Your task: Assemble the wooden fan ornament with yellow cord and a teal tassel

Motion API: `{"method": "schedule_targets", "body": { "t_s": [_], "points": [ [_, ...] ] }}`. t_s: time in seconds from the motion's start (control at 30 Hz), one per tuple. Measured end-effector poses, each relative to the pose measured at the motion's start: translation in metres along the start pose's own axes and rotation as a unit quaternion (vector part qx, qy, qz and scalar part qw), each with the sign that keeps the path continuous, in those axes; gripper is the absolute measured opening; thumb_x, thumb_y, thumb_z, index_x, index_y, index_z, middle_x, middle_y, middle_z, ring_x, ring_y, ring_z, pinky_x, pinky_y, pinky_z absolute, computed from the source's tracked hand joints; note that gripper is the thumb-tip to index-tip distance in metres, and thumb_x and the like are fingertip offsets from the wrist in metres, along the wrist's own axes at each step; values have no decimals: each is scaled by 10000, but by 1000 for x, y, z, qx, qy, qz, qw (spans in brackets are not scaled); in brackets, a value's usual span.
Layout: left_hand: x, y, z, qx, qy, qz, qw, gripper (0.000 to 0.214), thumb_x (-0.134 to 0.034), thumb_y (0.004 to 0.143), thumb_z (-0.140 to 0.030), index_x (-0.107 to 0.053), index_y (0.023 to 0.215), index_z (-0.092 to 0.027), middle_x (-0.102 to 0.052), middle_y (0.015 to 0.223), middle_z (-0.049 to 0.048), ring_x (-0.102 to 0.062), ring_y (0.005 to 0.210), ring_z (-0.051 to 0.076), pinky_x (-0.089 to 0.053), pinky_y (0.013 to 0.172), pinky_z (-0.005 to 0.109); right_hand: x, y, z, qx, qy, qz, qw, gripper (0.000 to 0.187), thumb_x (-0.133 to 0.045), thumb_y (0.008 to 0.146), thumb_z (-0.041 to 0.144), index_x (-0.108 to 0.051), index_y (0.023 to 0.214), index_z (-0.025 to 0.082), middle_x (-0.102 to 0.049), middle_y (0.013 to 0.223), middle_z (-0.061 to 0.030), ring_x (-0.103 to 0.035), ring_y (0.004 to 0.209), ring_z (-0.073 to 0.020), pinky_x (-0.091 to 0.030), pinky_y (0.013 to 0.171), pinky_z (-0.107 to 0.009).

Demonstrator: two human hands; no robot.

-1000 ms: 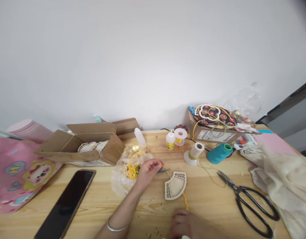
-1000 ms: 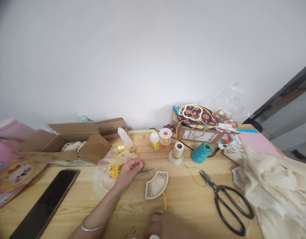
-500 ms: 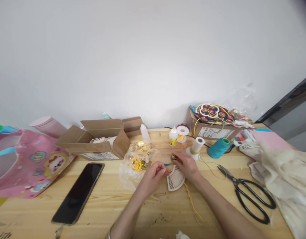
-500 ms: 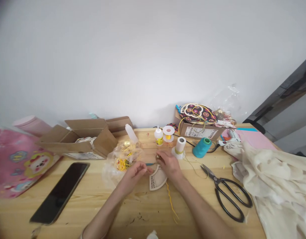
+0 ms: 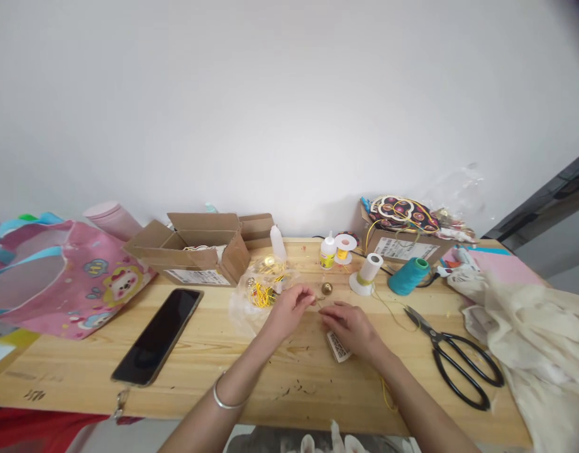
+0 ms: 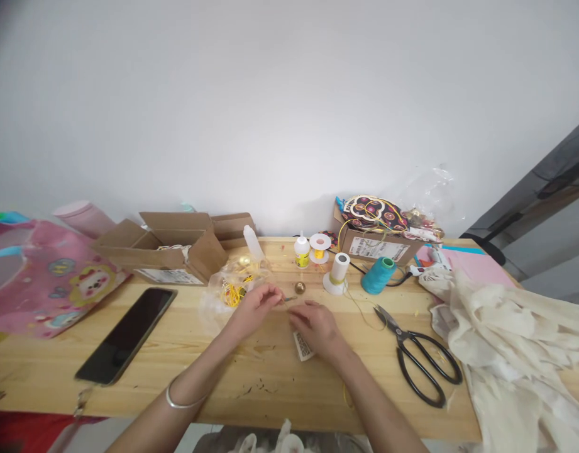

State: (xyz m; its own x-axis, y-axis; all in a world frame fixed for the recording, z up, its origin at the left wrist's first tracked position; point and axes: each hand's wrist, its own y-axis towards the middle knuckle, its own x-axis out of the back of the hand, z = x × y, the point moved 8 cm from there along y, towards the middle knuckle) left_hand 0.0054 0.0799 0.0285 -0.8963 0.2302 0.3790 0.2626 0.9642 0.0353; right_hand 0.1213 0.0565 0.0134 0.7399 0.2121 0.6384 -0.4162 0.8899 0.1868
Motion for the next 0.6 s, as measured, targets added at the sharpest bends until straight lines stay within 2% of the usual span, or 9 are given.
{"method": "schedule_targets", "body": {
  "t_s": [0.07,0.13,0.2,0.3,0.37,0.43,0.53,0.6],
  "points": [
    [-6,2,1,-5,17,14,1000,124,-446,748,-243,-546,724,-173,-587,708,16,-530,690,154,-395,658,269,4,-2,-1,-4,-18,22,1000,186,-482,748,181,-661,789,204,-651,688,-21,-574,636,-137,-446,609,-251],
    [-12,4,1,-9,38,25,999,115,-449,742,-235,-547,731,-175,-585,721,14,-523,688,151,-387,650,262,10,-1,-1,-10,7,24,1000,167,-512,723,188,-666,781,210,-654,680,-15,-579,632,-138,-449,601,-244],
    [-16,5,-4,-23,57,34,998,112,-447,743,-229,-548,736,-179,-580,734,10,-515,696,148,-380,651,258,15,2,-2,-31,83,-1,996,192,-525,719,215,-653,862,209,-671,764,-20,-599,698,-148,-463,651,-262],
    [-17,8,-13,-52,86,35,994,119,-439,750,-215,-550,724,-181,-567,737,8,-501,707,145,-369,648,253,11,8,-13,-93,224,-28,970,272,-532,718,265,-617,962,180,-677,846,-39,-616,736,-162,-480,680,-296],
    [-14,11,-15,-64,101,24,993,121,-440,753,-210,-554,726,-179,-561,744,11,-494,717,145,-365,651,255,3,10,-22,-129,279,-31,951,271,-553,696,292,-633,917,158,-685,785,-42,-620,673,-162,-488,651,-304],
    [-12,14,-12,-64,100,18,993,121,-450,753,-219,-559,723,-176,-559,740,12,-490,716,146,-366,653,258,0,10,-31,-151,292,-53,943,252,-565,681,306,-652,855,146,-684,715,-39,-612,617,-156,-490,616,-297],
    [-13,17,-1,-39,45,9,998,124,-477,746,-250,-573,744,-172,-564,747,17,-496,713,145,-381,667,267,7,8,-38,-159,264,-108,945,213,-566,677,306,-662,776,143,-667,652,-38,-592,580,-151,-483,568,-280],
    [-17,18,9,-7,-50,9,999,180,-507,731,-264,-574,871,-173,-573,805,25,-513,730,138,-398,691,271,15,7,-37,-154,248,-140,946,189,-563,682,302,-661,735,148,-656,637,-37,-584,579,-149,-479,567,-275]
  ]
}}
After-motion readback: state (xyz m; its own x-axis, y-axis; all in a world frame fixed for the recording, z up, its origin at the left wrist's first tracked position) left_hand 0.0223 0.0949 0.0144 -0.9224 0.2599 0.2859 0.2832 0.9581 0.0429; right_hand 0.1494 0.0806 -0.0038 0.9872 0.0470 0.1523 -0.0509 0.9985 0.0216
